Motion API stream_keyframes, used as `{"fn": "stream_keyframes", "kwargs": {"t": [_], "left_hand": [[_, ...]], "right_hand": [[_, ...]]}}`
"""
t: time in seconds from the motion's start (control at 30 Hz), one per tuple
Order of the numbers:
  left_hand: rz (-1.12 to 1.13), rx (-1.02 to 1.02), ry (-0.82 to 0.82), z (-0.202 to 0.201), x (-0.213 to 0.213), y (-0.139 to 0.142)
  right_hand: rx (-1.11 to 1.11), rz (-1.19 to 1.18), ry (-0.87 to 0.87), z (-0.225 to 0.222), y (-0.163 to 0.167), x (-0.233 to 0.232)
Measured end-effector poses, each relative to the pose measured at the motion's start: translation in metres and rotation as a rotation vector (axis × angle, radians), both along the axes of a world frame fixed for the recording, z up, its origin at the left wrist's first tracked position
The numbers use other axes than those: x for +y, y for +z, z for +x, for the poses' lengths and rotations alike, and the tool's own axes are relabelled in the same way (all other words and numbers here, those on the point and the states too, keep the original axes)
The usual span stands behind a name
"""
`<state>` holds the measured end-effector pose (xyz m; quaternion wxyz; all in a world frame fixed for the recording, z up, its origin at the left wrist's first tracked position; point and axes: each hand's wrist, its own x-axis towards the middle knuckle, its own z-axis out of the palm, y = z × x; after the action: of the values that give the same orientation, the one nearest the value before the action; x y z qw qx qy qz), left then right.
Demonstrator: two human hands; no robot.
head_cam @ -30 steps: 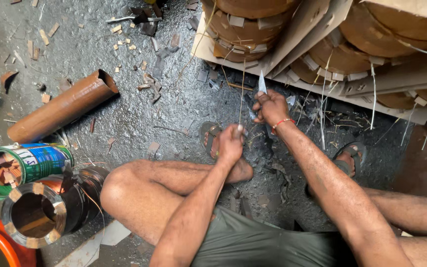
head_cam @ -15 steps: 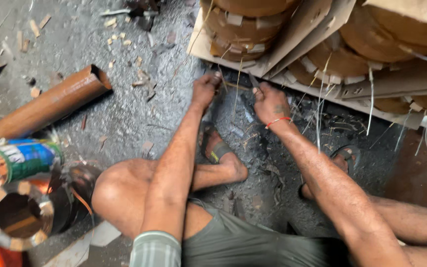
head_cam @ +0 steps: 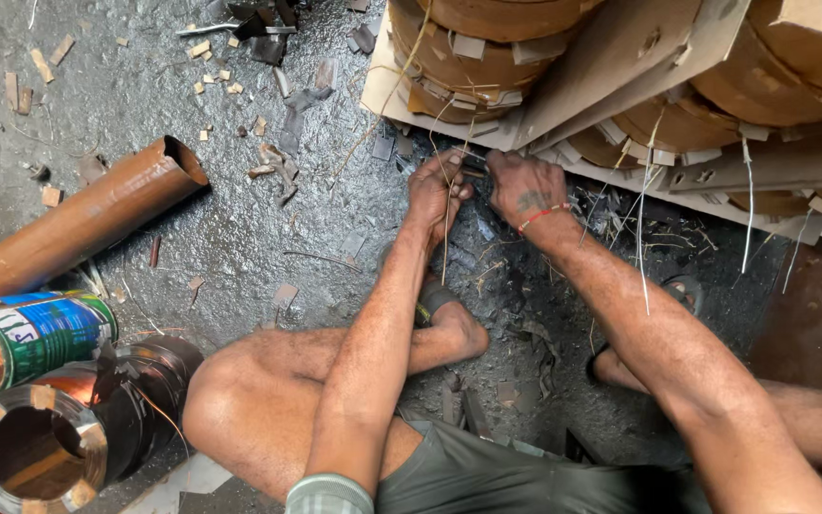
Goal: The person sits on the floor and uses a knife to cut and trim thin wooden strips attached to a curved wooden structure. They repeatedly pull, cut, and adjust the strips with both hands.
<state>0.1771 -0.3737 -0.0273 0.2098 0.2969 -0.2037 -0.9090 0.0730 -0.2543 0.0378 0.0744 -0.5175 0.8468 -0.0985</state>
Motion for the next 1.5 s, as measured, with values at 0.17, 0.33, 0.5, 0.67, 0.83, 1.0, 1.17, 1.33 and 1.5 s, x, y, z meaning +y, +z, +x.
{"fn": "stream_keyframes", "kwargs": {"t": [0.17,0.33,0.5,0.67,0.83,1.0,1.17,1.33,1.5], "left_hand": [[0.093,0.005,0.019,-0.005,0.002,0.000],[0.108,0.095,-0.033,-0.008,0.005,0.002],[0.019,0.001,-0.049,-0.007,0.006,-0.003],[-0.276,-0.183,-0.087,-0.007,0.003,-0.007],[-0.417,-0.299,-0.249,-0.017,-0.010,-0.004],[-0.440,-0.304,-0.331,-0.024,-0.017,0.000],[-0.246,-0.310,-0.134,-0.040,-0.004,-0.005],[-0.195,-0.241,0.033,-0.054,0.005,-0.007],[-0.185,-0.359,0.067,-0.067,-0.003,0.000]], "right_hand": [[-0.078,-0.034,-0.069,-0.004,-0.002,-0.010],[-0.068,0.005,-0.180,-0.020,-0.008,-0.014],[-0.030,-0.054,-0.062,-0.027,-0.013,-0.004],[-0.872,-0.144,-0.623,0.020,-0.017,-0.007],[-1.643,-0.408,-0.863,0.065,-0.013,0.012],[-1.744,-0.496,-0.921,0.065,-0.023,0.024],[-1.098,-0.553,-0.702,0.071,-0.044,0.022],[-0.761,-0.460,-0.538,0.071,-0.041,0.027],[-0.686,-0.441,-0.489,0.066,-0.032,0.026]]}}
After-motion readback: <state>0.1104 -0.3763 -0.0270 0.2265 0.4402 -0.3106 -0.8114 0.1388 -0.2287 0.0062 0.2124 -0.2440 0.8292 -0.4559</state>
